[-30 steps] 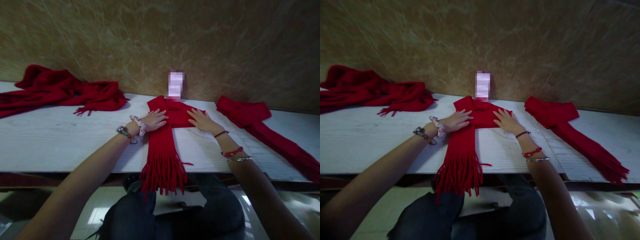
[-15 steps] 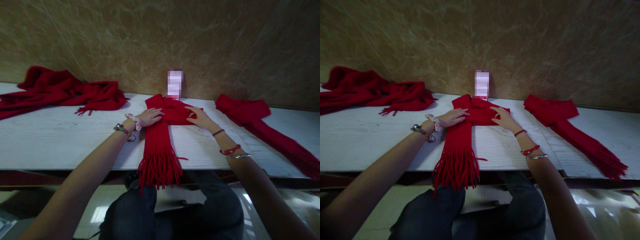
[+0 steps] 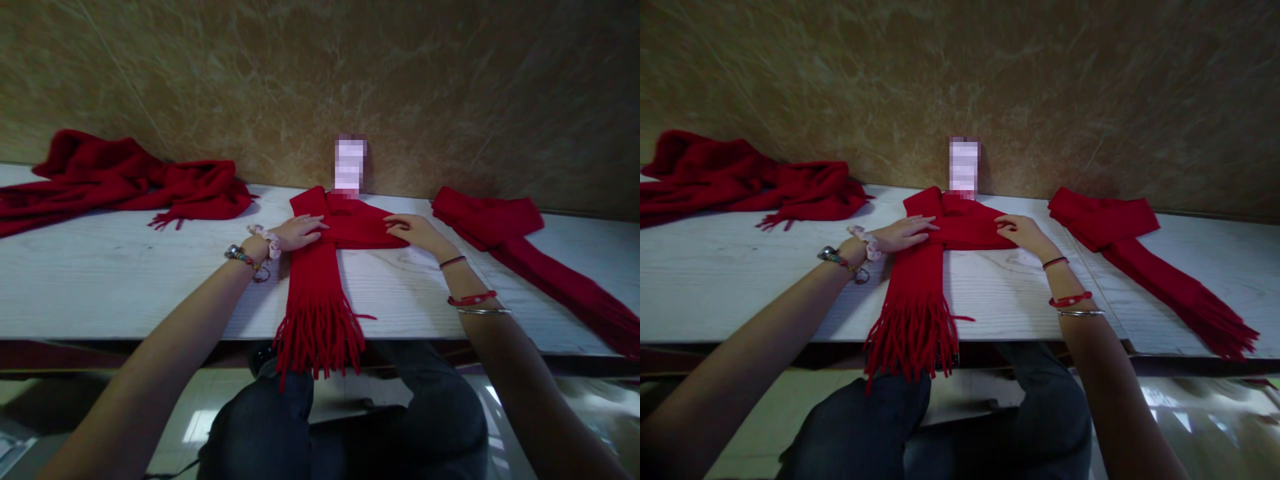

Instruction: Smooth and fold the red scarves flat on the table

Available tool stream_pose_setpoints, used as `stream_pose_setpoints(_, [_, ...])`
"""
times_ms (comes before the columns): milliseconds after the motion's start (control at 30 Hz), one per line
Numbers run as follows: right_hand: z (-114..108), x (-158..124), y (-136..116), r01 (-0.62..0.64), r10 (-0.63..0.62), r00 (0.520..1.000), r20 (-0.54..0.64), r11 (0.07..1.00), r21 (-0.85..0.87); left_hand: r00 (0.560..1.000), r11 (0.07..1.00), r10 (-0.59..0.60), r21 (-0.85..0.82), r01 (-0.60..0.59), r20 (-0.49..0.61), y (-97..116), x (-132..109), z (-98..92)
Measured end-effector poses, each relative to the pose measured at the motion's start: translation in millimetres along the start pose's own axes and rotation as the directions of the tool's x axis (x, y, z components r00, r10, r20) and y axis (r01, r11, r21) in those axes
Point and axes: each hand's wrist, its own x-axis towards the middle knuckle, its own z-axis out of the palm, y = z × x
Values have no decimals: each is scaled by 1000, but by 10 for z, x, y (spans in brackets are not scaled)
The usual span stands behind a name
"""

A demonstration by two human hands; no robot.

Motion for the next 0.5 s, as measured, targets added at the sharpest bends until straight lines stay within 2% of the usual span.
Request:
stream_pose_setpoints(133, [-25,15,60,-68,65,990,-126,997,-24,1000,1000,-1,-10,1,0,-8,-1,-2])
stream_pose_setpoints(267, [-15,32,40,-35,-26,957,-288,978,-205,1000,1000,14,-19,-15,-21,-17,12,13])
stream_pose_setpoints(367, [63,64,0,-37,-41,944,-329,973,-228,999,1000,16,-11,-16,-39,-12,18,20])
stream_pose_setpoints(500, [172,109,-23,-56,-17,947,-319,974,-218,999,1000,8,3,-8,-38,6,8,6])
